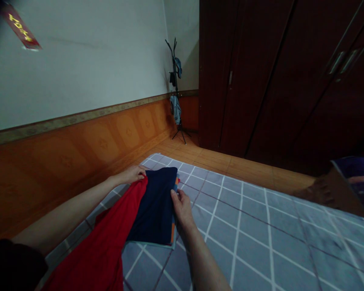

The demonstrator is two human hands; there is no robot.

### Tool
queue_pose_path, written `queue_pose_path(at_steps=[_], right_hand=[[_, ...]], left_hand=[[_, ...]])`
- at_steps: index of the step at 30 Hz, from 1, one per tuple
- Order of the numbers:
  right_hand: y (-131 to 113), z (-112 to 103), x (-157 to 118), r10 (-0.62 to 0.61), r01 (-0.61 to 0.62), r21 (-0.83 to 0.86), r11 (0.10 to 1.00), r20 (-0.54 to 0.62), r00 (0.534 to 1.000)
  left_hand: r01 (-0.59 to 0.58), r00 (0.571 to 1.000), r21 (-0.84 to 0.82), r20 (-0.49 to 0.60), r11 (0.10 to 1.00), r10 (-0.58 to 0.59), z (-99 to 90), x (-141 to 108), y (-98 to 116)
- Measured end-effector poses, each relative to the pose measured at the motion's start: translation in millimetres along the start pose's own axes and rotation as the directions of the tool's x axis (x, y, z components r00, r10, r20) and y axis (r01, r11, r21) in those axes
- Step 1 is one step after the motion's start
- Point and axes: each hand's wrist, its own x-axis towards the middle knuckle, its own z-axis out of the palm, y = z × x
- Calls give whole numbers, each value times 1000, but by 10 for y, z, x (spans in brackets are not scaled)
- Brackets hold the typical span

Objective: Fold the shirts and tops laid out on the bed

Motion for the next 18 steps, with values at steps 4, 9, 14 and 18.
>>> queue_pose_path(at_steps=[4, 9, 14, 18], right_hand=[[3, -7, 5, 13, -13, 16, 1000, -1, 1000], [30, -19, 21, 24, -25, 26, 999, 9, 1000], [26, -28, 20, 15, -15, -6, 1000, -14, 1000], [12, -33, 23, 33, -34, -39, 999, -35, 999]], left_hand=[[0, 999, 18, -49, 1000, 1, 17, -54, 56], [-9, 997, 35, -76, 999, 11, 25, -78, 66], [-22, 996, 41, -87, 999, 26, 18, -77, 85], [-25, 994, 54, -104, 998, 30, 12, -101, 107]])
